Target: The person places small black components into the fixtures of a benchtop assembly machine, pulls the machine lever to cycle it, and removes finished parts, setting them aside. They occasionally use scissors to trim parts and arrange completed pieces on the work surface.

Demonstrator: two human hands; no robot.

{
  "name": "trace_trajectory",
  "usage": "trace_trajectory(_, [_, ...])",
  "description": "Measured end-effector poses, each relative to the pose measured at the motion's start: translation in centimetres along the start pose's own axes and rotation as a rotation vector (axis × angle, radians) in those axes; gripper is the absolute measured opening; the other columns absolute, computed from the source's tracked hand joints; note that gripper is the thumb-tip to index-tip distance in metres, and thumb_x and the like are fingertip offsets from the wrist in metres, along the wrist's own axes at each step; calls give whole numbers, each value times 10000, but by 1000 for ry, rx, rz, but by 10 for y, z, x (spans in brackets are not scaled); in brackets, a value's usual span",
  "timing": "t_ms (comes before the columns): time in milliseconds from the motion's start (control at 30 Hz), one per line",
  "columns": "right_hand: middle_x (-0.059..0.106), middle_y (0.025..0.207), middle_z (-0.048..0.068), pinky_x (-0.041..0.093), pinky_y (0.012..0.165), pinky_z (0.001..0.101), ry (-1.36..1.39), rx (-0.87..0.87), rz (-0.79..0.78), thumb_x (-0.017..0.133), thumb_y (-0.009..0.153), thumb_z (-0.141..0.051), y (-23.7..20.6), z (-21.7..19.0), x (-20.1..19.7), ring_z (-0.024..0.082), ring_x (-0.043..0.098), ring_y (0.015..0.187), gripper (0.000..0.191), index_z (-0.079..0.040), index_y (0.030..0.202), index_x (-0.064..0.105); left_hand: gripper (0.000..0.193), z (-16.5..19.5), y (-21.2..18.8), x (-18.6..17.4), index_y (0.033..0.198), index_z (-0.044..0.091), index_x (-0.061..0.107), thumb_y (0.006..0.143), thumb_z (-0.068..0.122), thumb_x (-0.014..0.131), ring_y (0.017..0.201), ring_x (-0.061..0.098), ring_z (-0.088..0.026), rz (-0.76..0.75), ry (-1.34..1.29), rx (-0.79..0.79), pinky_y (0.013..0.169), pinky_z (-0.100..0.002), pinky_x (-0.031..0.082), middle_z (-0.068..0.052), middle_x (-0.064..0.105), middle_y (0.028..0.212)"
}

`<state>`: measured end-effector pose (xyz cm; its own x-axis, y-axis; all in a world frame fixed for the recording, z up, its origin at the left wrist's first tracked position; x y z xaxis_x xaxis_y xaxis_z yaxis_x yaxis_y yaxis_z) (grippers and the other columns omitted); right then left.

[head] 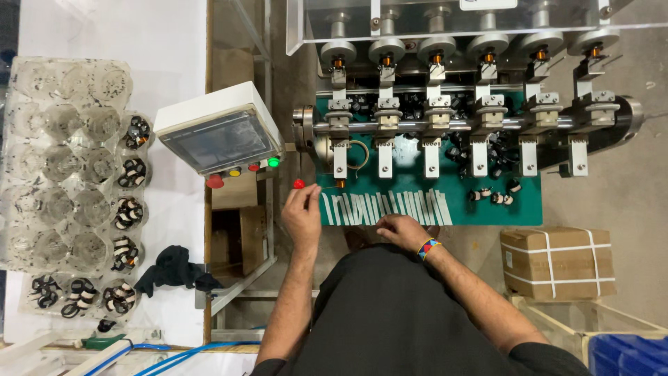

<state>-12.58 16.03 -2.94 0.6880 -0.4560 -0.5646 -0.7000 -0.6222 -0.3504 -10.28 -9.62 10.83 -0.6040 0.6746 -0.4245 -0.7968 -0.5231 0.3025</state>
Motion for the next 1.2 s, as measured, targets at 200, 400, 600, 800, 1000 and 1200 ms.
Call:
trace_trajectory(200, [479, 1472, 236, 414, 1111, 431, 118, -294, 160, 615, 1017, -349, 26, -45, -12, 384, 472, 1368, 516, -45, 1430, 552, 122, -118, -49, 95, 965, 54, 674, 982, 175, 671, 644, 680, -169, -341, -643, -845, 549, -300, 544, -60, 702, 798])
trace_trajectory(400, [578, 945, 38, 477, 754, 318, 1063, 123, 68, 519, 1066, -420, 104, -66, 26, 153, 539, 861, 394, -48, 1152, 617, 178, -111, -106, 127, 1037, 8, 688, 956, 164, 657, 689, 723, -189, -752, -511, -917, 577, -335, 593, -106, 735, 864])
trace_trajectory(600, [414, 635, -58, 358, 461, 265, 1090, 237, -156, 459, 1042, -473, 46, -51, 33, 76, 385, 515, 439, -90, 880, 599, 448, -44, -79, 48, 1395, 112, 540, 961, 69, 645, 996, 633, -166, -203, -458, -452, 880, -283, 532, -94, 650, 1247])
trace_trajectory(800, [300, 570, -94, 195, 385, 237, 1377, 504, -471, 440, 1022, -576, -59, -7, 6, 49, 224, 420, 491, -154, 778, 500, 424, 76, -87, 94, 1193, 75, 707, 786, 48, 824, 1207, 651, -261, -905, -304, 87, 962, -362, 545, -131, 651, 1339])
trace_trajectory(1000, [312, 579, -101, 209, 390, 215, 1578, 416, -342, 451, 1046, -646, -99, 20, -40, 26, 238, 419, 556, -163, 775, 495, 370, 95, -104, 167, 1214, 65, 740, 851, 57, 809, 1209, 706, -247, -953, -429, 112, 1012, -352, 564, -116, 726, 1291])
trace_trajectory(1200, [521, 699, -25, 410, 582, 273, 676, 18, 318, 501, 1095, -331, -143, 40, -134, 82, 464, 655, 344, -62, 1017, 701, 443, 81, -126, 238, 1312, 21, 620, 892, 86, 746, 989, 744, -167, -725, -897, -569, 892, -305, 589, -96, 717, 1175])
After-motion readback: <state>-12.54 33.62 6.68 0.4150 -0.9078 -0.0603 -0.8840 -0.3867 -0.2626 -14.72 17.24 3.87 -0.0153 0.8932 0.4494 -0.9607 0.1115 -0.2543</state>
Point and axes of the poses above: each hand's wrist, its own y-axis towards the middle knuckle, its own x-axis out of the palm, z = x × y, the point moved 8 cm from there along y, towards the middle knuckle
